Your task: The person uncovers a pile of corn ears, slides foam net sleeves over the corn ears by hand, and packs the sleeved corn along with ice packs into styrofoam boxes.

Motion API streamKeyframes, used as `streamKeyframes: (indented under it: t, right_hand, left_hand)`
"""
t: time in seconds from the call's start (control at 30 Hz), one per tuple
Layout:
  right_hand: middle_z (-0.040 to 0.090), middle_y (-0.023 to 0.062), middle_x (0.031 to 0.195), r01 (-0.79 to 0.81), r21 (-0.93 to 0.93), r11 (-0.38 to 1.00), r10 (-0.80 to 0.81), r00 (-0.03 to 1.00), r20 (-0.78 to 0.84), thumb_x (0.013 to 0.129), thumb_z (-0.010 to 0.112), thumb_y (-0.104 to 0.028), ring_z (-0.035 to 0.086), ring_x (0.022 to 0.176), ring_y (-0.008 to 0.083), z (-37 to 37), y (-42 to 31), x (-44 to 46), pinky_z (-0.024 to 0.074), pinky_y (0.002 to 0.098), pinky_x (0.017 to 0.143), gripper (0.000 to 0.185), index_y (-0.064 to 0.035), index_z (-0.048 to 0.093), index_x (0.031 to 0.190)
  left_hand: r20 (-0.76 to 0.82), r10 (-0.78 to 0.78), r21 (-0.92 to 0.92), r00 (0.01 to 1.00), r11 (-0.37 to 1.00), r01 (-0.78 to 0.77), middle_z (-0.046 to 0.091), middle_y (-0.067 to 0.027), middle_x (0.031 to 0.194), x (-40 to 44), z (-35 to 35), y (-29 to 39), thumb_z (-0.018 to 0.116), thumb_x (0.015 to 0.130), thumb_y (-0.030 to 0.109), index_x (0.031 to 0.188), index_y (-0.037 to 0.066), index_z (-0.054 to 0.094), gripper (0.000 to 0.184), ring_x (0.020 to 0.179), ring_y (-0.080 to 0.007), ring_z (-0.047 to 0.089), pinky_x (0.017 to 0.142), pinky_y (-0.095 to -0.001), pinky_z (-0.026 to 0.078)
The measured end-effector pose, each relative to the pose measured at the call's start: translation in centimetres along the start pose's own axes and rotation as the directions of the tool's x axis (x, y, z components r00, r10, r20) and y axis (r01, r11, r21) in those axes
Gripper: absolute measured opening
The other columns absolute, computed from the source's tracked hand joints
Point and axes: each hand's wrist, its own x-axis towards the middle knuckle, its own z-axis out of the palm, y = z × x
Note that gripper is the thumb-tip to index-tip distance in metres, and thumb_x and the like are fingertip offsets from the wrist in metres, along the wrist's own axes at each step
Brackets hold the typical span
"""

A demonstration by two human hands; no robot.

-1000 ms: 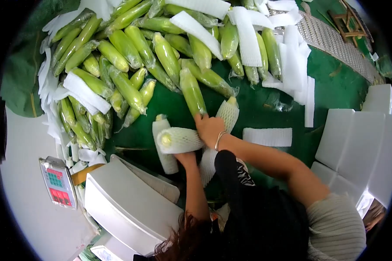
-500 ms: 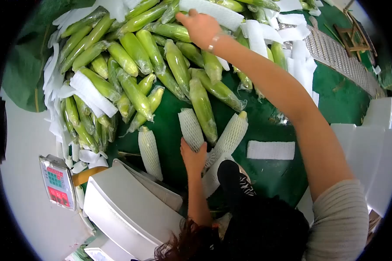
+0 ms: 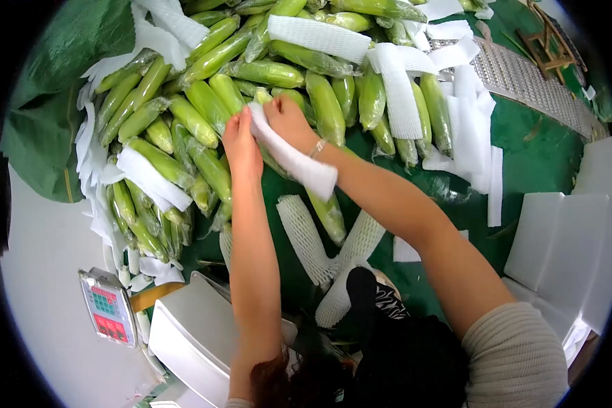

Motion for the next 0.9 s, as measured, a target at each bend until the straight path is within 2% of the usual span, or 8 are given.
streamKeyframes:
  t: [0.13, 0.2, 0.3, 0.4, 0.53, 0.67, 0.8, 0.9]
  right_hand:
    - [0.058, 0.0114, 0.077, -0.246, 0.67, 0.701, 0.196, 0.969, 0.15, 0.089, 0.05, -0.019, 0.056, 0.065, 0.0204, -0.8, -1.0, 8.0, 0.045, 0.0351, 0.058, 0.023, 0.0034, 0.053, 0.083]
    - [0.058, 0.0093, 0.076, -0.34, 0.634, 0.695, 0.275, 0.94, 0.202, 0.087, 0.052, -0.018, 0.057, 0.065, 0.0176, -0.4, -1.3, 10.5, 0.0461, 0.0343, 0.056, 0.023, 0.0036, 0.055, 0.082]
    - [0.057, 0.0097, 0.065, -0.264, -0.041, 0.964, 0.265, 0.92, 0.288, 0.077, 0.066, -0.035, 0.052, 0.05, 0.0164, -1.3, 3.9, 12.8, 0.0431, 0.0306, 0.044, 0.04, 0.0039, 0.058, 0.072]
    - [0.058, 0.009, 0.062, -0.3, -0.179, 0.937, 0.342, 0.893, 0.293, 0.076, 0.068, -0.038, 0.05, 0.048, 0.0144, -2.1, 1.3, 8.9, 0.0397, 0.0281, 0.041, 0.043, 0.0038, 0.062, 0.071]
    - [0.054, 0.0035, 0.057, -0.301, -0.017, 0.953, 0.296, 0.923, 0.244, 0.078, 0.066, -0.037, 0.045, 0.044, 0.0104, -3.0, -3.1, 1.6, 0.036, 0.0264, 0.039, 0.039, 0.0002, 0.063, 0.069]
    - [0.055, 0.0083, 0.057, -0.077, -0.079, 0.994, 0.09, 0.981, 0.174, 0.078, 0.061, -0.024, 0.053, 0.046, 0.0182, -3.4, 3.7, -4.2, 0.0407, 0.0315, 0.042, 0.026, 0.0018, 0.059, 0.072]
    - [0.059, 0.0189, 0.072, 0.089, -0.778, 0.621, 0.05, 0.987, 0.153, 0.076, 0.058, -0.015, 0.059, 0.07, 0.0345, -2.8, 3.1, -6.7, 0.0462, 0.0421, 0.061, 0.018, 0.0015, 0.055, 0.083]
    - [0.047, 0.0232, 0.116, 0.577, -0.785, 0.226, -0.245, 0.813, 0.528, 0.072, 0.061, -0.012, 0.042, 0.112, 0.0402, -2.8, 4.3, -6.5, 0.0346, 0.045, 0.091, 0.042, 0.0029, 0.046, 0.109]
  left_hand:
    - [-0.115, 0.005, -0.176, 0.993, 0.984, -0.025, 0.052, -0.0066, 0.077, 7.7, 2.2, -0.6, 0.059, 0.088, 0.02, 0.089, -0.003, 0.047, 0.026, 0.069, -0.0149, 0.048, 0.063, -0.0319, 0.043]
    - [-0.114, 0.146, 0.364, 0.983, 0.927, -0.095, 0.058, -0.0163, 0.082, 13.4, 0.8, -3.4, 0.057, 0.089, 0.023, 0.09, -0.006, 0.045, 0.031, 0.073, -0.0267, 0.057, 0.067, -0.0382, 0.046]
    - [-0.146, 0.285, 0.887, 0.947, 0.462, -0.002, 0.06, -0.0284, 0.092, 11.2, 3.0, -1.5, 0.055, 0.088, 0.024, 0.09, -0.009, 0.045, 0.035, 0.085, -0.0409, 0.06, 0.075, -0.044, 0.048]
    - [-0.157, 0.074, 0.874, 0.985, 0.475, 0.104, 0.061, -0.0282, 0.093, 11.9, 1.0, -2.8, 0.053, 0.089, 0.022, 0.081, -0.008, 0.049, 0.032, 0.085, -0.0387, 0.062, 0.074, -0.0433, 0.048]
    - [0.075, -0.145, -0.043, 0.987, 0.988, 0.148, 0.056, -0.0076, 0.074, 3.3, -0.6, 0.3, 0.058, 0.087, 0.017, 0.081, -0.006, 0.055, 0.023, 0.061, -0.0146, 0.048, 0.057, -0.0306, 0.043]
    - [-0.157, -0.274, 0.258, 0.949, 0.916, 0.307, 0.058, -0.0102, 0.079, -2.7, -4.3, -1.6, 0.065, 0.081, 0.015, 0.086, -0.006, 0.054, 0.024, 0.068, -0.0177, 0.053, 0.061, -0.0321, 0.045]
    - [-0.11, 0.41, 0.736, 0.905, 0.645, -0.203, 0.066, -0.0135, 0.091, -5.3, -10.2, -14.9, 0.075, 0.068, 0.026, 0.1, -0.002, 0.06, 0.045, 0.08, -0.0263, 0.063, 0.072, -0.0345, 0.05]
    - [-0.209, 0.019, 0.788, 0.978, 0.595, 0.157, 0.065, -0.0161, 0.1, -6.0, -7.7, -9.9, 0.068, 0.07, 0.047, 0.106, 0.006, 0.062, 0.055, 0.092, -0.0316, 0.063, 0.079, -0.0383, 0.049]
